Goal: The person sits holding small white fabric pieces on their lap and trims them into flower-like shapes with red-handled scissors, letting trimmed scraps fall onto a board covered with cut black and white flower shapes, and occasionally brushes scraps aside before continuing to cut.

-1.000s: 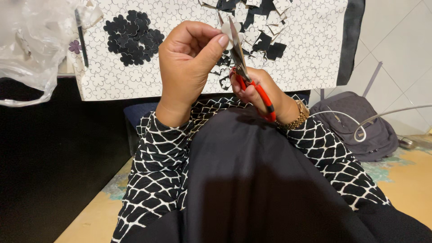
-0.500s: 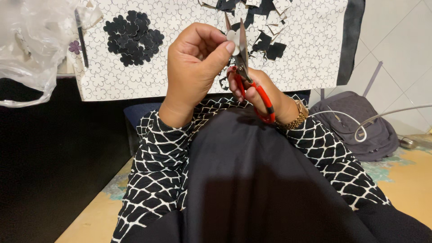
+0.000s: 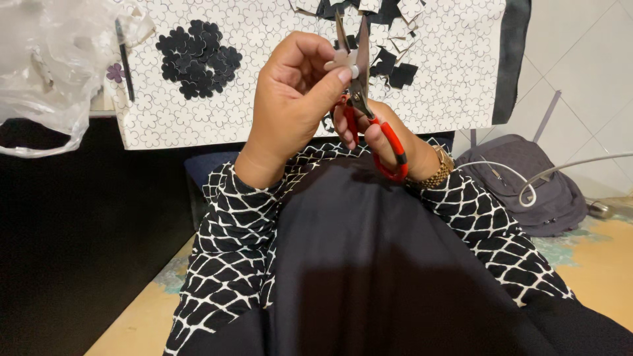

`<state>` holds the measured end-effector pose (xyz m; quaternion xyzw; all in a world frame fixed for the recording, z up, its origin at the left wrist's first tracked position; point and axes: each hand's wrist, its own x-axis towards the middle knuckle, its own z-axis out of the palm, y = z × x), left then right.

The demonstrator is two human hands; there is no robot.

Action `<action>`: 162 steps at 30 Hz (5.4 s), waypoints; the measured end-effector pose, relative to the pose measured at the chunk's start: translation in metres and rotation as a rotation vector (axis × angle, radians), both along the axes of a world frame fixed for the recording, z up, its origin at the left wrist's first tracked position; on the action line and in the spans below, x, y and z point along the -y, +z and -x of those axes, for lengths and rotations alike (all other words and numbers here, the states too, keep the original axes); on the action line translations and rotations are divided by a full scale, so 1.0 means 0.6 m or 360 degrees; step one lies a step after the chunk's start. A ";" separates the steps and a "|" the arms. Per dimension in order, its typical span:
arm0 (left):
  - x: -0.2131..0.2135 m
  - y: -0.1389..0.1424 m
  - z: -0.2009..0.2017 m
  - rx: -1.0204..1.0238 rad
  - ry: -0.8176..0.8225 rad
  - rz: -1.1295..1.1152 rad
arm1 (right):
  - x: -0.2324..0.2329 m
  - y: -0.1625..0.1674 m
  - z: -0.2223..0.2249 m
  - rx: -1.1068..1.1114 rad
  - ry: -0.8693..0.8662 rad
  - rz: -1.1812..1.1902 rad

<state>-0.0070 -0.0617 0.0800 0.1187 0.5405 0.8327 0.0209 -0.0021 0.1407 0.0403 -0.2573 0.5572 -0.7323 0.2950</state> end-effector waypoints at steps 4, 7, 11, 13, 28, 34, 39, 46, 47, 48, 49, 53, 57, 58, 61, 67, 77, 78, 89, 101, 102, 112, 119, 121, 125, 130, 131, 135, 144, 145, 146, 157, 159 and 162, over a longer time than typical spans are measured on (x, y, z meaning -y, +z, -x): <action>-0.002 0.016 -0.014 -0.0067 0.0003 -0.0050 | -0.003 0.033 0.002 -0.0077 0.0054 -0.0067; -0.002 0.040 -0.029 -0.0135 0.0081 0.0025 | -0.015 0.075 0.007 -0.0234 0.0111 -0.0195; -0.006 0.071 -0.051 -0.0169 0.0121 -0.0125 | -0.030 0.118 0.007 -0.0431 0.0136 -0.0368; -0.007 0.078 -0.058 -0.0168 0.0097 -0.0114 | -0.028 0.123 -0.001 -0.0434 0.0133 -0.0378; 0.015 0.065 -0.067 -0.0115 0.0121 -0.0016 | 0.008 0.095 -0.027 -0.0343 0.0089 -0.0335; 0.011 0.061 -0.066 -0.0170 0.0228 0.0029 | 0.009 0.084 -0.021 -0.0436 0.0070 -0.0351; 0.014 0.057 -0.067 -0.0120 0.0224 0.0011 | 0.008 0.080 -0.022 -0.0436 0.0066 -0.0360; 0.019 0.048 -0.061 -0.0123 0.0297 -0.0005 | 0.007 0.071 -0.020 -0.0426 0.0054 -0.0396; 0.020 0.047 -0.060 -0.0133 0.0306 -0.0002 | 0.007 0.069 -0.020 -0.0454 0.0056 -0.0404; 0.022 0.047 -0.060 -0.0130 0.0307 0.0010 | 0.006 0.068 -0.019 -0.0482 0.0059 -0.0412; 0.024 0.047 -0.060 -0.0127 0.0309 0.0022 | 0.007 0.067 -0.018 -0.0510 0.0061 -0.0419; 0.026 0.047 -0.060 -0.0158 0.0314 0.0025 | 0.008 0.068 -0.019 -0.0519 0.0070 -0.0406; 0.027 0.045 -0.060 -0.0149 0.0330 0.0020 | 0.009 0.069 -0.021 -0.0521 0.0053 -0.0410; 0.026 0.045 -0.059 -0.0152 0.0331 0.0014 | 0.009 0.069 -0.022 -0.0515 0.0044 -0.0405; 0.026 0.042 -0.058 -0.0151 0.0326 -0.0017 | 0.010 0.069 -0.023 -0.0484 0.0037 -0.0388; 0.027 0.040 -0.058 -0.0137 0.0344 0.0029 | 0.013 0.068 -0.022 -0.0481 0.0019 -0.0439; 0.022 0.045 -0.062 -0.0114 0.0153 0.0009 | 0.013 0.068 -0.022 -0.0412 0.0015 -0.0366; 0.021 0.045 -0.063 -0.0117 0.0167 0.0039 | 0.011 0.066 -0.021 -0.0420 0.0012 -0.0377; 0.017 0.045 -0.063 -0.0088 0.0207 0.0128 | 0.008 0.055 -0.019 -0.0340 0.0015 -0.0334; 0.015 0.038 -0.056 -0.0076 0.0226 0.0098 | 0.013 0.052 -0.018 -0.0345 0.0009 -0.0285; 0.014 0.037 -0.056 -0.0062 0.0231 0.0079 | 0.015 0.051 -0.018 -0.0351 0.0017 -0.0268; 0.005 0.031 -0.052 -0.0047 0.0250 -0.0026 | 0.021 0.048 -0.029 -0.0265 -0.0143 -0.0325; -0.010 0.024 -0.052 0.0035 0.0280 -0.0144 | 0.035 0.042 -0.040 -0.0225 -0.0232 -0.0213; -0.010 0.022 -0.051 0.0037 0.0291 -0.0141 | 0.035 0.043 -0.040 -0.0227 -0.0256 -0.0242; -0.006 0.020 -0.051 0.0059 0.0296 -0.0208 | 0.031 0.046 -0.040 -0.0226 -0.0216 -0.0225; 0.001 0.017 -0.050 0.0037 0.0309 -0.0175 | 0.028 0.047 -0.036 -0.0251 -0.0180 -0.0212; 0.002 0.016 -0.050 0.0032 0.0318 -0.0153 | 0.027 0.046 -0.035 -0.0246 -0.0175 -0.0224; 0.005 0.017 -0.049 0.0028 0.0324 -0.0148 | 0.026 0.043 -0.035 -0.0222 -0.0166 -0.0244; 0.012 0.023 -0.049 0.0047 0.0375 -0.0114 | 0.023 0.034 -0.031 -0.0256 -0.0173 -0.0315; 0.013 0.022 -0.049 0.0051 0.0381 -0.0113 | 0.023 0.033 -0.031 -0.0247 -0.0171 -0.0320; 0.013 0.022 -0.049 0.0055 0.0388 -0.0112 | 0.023 0.031 -0.031 -0.0266 -0.0174 -0.0323; 0.018 0.014 -0.044 0.0063 0.0413 -0.0145 | 0.023 0.030 -0.032 -0.0208 -0.0168 -0.0325; 0.020 0.013 -0.043 0.0075 0.0423 -0.0143 | 0.024 0.030 -0.032 -0.0198 -0.0158 -0.0332; 0.022 0.013 -0.042 0.0094 0.0442 -0.0120 | 0.024 0.030 -0.032 -0.0183 -0.0158 -0.0340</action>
